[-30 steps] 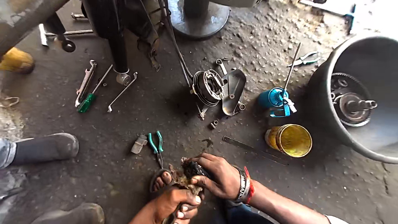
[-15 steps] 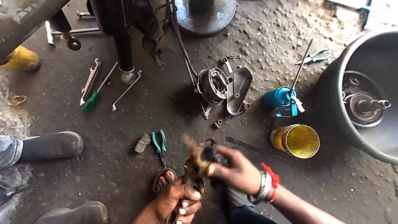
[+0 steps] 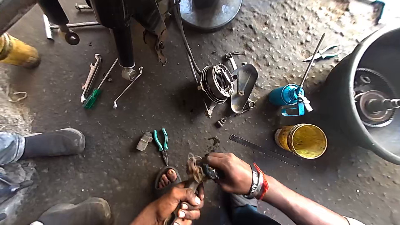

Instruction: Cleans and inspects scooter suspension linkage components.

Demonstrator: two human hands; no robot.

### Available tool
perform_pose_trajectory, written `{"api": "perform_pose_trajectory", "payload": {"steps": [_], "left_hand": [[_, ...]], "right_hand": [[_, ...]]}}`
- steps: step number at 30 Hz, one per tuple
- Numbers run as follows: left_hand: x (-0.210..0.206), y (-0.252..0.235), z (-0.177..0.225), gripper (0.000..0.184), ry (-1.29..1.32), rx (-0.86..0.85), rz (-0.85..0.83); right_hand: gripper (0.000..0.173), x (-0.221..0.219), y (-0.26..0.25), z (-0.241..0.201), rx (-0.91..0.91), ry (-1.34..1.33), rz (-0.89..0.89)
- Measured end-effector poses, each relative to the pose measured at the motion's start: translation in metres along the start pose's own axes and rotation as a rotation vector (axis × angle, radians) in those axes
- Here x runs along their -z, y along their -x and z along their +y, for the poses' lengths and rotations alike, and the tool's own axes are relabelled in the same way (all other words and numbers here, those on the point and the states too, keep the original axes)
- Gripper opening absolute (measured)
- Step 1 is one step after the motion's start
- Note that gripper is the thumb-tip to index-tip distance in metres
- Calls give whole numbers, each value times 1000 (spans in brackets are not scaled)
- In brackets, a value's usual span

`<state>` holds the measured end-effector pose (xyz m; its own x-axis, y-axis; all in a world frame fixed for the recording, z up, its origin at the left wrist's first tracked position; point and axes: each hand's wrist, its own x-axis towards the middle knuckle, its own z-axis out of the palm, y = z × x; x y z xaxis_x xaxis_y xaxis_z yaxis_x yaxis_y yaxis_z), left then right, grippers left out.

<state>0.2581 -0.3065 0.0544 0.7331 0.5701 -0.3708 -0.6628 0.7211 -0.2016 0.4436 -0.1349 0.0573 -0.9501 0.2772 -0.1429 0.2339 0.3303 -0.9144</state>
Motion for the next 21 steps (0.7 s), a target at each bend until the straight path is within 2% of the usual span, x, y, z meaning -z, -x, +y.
{"api": "perform_pose_trajectory", "payload": {"steps": [2,3,6,7,9,12,14,17,19,21], "left_hand": [[7,-3,-5,7,50,-28,-17],[10,-4,-5,7,67,-49,-29],[7,-2,0,12,2,-100,15],[4,-3,4,13,-49,-124,85],[-5,-5,9,12,-221,-158,342],[-6,-19,17,12,-529,-181,783],[3,-35,19,22,-632,-192,1010],[25,-53,24,49,-754,-194,1181],[36,-59,25,59,-912,-142,1269],[35,-60,23,64,-1121,-90,1359]], "right_hand": [[38,0,1,21,47,122,22],[42,-1,3,35,-9,230,51],[65,2,23,69,-352,349,47],[70,7,32,73,-433,314,53],[71,11,54,75,-505,235,107],[60,11,72,74,-551,197,216],[50,10,73,74,-592,207,259],[53,12,58,72,-708,199,254],[55,17,46,71,-784,183,235],[51,23,35,71,-770,240,230]]}}
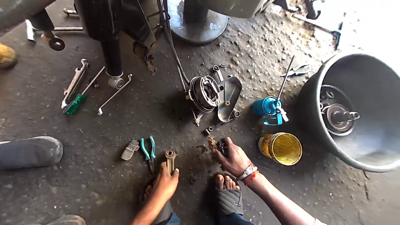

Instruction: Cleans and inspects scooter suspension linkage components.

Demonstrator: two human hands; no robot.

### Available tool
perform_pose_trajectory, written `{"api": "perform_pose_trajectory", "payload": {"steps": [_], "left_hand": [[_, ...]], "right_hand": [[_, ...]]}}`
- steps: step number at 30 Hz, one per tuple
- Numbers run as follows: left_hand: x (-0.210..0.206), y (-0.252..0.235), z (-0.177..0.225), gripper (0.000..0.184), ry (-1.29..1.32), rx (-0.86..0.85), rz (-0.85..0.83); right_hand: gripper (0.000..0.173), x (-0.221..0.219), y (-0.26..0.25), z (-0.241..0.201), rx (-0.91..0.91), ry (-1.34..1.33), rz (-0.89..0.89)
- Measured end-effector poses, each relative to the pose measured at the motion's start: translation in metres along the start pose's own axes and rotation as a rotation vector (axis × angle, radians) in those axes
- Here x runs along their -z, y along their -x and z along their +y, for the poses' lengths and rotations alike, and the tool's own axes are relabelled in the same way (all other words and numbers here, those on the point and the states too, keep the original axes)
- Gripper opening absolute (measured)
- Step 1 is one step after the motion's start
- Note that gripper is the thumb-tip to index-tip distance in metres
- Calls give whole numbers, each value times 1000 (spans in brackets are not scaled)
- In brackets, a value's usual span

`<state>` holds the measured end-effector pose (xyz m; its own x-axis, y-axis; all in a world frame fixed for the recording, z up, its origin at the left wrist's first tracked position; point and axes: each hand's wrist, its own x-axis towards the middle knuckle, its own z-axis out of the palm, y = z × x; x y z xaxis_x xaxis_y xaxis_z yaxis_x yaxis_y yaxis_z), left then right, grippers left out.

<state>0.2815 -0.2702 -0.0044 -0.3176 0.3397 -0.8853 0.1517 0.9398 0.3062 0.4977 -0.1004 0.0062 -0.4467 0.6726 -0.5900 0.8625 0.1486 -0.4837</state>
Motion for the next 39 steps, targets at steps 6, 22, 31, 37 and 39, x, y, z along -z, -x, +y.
{"api": "perform_pose_trajectory", "payload": {"steps": [6,22,31,37,39], "left_hand": [[-4,15,-16,68,-354,-391,494],[2,23,-3,42,280,-486,-126],[-6,29,-7,33,640,-404,-421],[-1,22,-7,39,615,-414,-311],[0,23,-3,44,527,-439,-237]], "right_hand": [[43,5,-44,-18,294,467,52],[43,4,-25,-22,488,228,13],[56,-38,47,-29,517,-206,-329],[38,-16,39,-25,243,-457,10],[29,-13,32,-22,198,-516,103]]}}
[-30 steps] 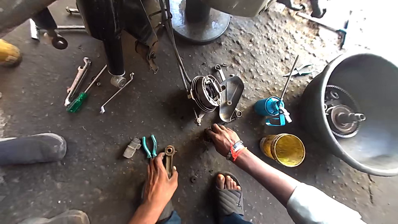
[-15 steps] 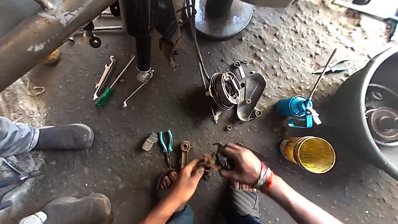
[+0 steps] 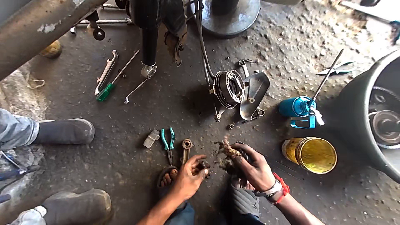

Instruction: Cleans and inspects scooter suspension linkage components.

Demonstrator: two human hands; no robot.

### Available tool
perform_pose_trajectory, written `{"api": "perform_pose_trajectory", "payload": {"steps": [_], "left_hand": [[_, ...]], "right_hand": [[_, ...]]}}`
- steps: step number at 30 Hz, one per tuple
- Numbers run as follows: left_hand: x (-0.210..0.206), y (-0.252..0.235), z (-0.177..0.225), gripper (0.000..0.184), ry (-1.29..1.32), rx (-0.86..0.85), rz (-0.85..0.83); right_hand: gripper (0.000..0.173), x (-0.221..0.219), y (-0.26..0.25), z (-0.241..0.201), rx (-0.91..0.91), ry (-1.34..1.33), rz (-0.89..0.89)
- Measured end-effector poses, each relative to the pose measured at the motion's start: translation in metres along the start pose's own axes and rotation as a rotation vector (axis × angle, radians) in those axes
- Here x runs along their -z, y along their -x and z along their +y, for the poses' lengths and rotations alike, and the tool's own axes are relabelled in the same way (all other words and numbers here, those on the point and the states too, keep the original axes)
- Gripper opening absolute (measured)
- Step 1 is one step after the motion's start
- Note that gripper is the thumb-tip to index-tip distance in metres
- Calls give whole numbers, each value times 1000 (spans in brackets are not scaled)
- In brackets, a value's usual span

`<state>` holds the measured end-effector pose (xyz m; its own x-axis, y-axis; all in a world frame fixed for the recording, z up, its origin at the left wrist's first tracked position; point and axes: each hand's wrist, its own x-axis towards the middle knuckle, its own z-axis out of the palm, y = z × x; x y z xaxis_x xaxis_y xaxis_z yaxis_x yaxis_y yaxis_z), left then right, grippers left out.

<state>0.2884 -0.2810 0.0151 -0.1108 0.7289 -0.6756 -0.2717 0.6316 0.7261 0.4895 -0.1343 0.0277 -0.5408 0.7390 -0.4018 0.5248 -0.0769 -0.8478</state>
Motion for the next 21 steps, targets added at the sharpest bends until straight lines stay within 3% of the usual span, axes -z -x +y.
{"api": "perform_pose_trajectory", "payload": {"steps": [4,8,11,13,16,21], "left_hand": [[-4,4,10,45,28,-39,1],[-6,6,12,49,174,-63,-64],[-7,9,11,42,74,-167,-36],[-6,10,9,42,-105,-309,-16],[-5,10,11,42,-331,-495,20],[-4,16,10,41,-509,-626,-80]], "right_hand": [[25,0,-6,-6,-185,-180,-25],[56,0,-1,6,-360,-647,-291],[62,-3,5,12,-409,-837,-497],[56,-2,7,7,-474,-906,-565],[30,4,8,-1,-571,-964,-682],[23,-7,17,10,-465,-806,-774]]}}
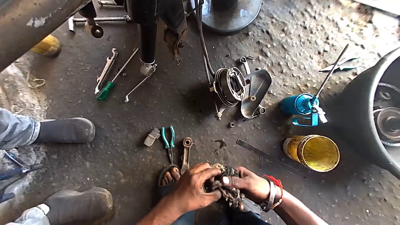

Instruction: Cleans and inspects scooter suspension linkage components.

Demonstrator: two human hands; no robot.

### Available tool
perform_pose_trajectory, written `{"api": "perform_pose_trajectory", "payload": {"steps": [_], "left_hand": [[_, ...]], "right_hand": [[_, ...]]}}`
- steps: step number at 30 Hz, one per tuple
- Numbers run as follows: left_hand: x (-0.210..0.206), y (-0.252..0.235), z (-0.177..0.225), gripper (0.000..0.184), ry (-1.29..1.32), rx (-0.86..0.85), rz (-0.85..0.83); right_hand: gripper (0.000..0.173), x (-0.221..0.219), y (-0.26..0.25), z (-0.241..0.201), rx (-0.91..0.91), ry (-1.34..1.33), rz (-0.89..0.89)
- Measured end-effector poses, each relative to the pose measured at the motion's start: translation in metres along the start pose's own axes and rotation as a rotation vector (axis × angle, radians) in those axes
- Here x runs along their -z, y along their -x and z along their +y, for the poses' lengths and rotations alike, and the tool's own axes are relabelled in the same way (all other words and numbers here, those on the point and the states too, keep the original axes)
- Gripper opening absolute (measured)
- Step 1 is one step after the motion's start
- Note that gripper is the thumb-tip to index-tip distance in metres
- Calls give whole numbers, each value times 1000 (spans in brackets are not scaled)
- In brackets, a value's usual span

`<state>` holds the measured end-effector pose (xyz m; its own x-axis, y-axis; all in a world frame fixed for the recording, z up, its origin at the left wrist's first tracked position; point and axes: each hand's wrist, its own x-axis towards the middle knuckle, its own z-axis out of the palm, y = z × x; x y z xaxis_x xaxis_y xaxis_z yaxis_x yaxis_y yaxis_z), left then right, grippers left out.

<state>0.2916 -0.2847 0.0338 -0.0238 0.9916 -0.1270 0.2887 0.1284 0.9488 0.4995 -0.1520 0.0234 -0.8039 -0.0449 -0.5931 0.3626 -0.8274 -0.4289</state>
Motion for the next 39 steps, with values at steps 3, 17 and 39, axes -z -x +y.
{"api": "perform_pose_trajectory", "payload": {"steps": [3,17,39], "left_hand": [[-4,8,-7,39,-175,-112,18],[6,-4,-5,42,-37,-267,12],[14,-12,16,37,116,-151,145]], "right_hand": [[19,-6,-1,6,46,151,104],[9,-20,10,3,185,182,218],[28,-16,12,-16,226,-203,162]]}}
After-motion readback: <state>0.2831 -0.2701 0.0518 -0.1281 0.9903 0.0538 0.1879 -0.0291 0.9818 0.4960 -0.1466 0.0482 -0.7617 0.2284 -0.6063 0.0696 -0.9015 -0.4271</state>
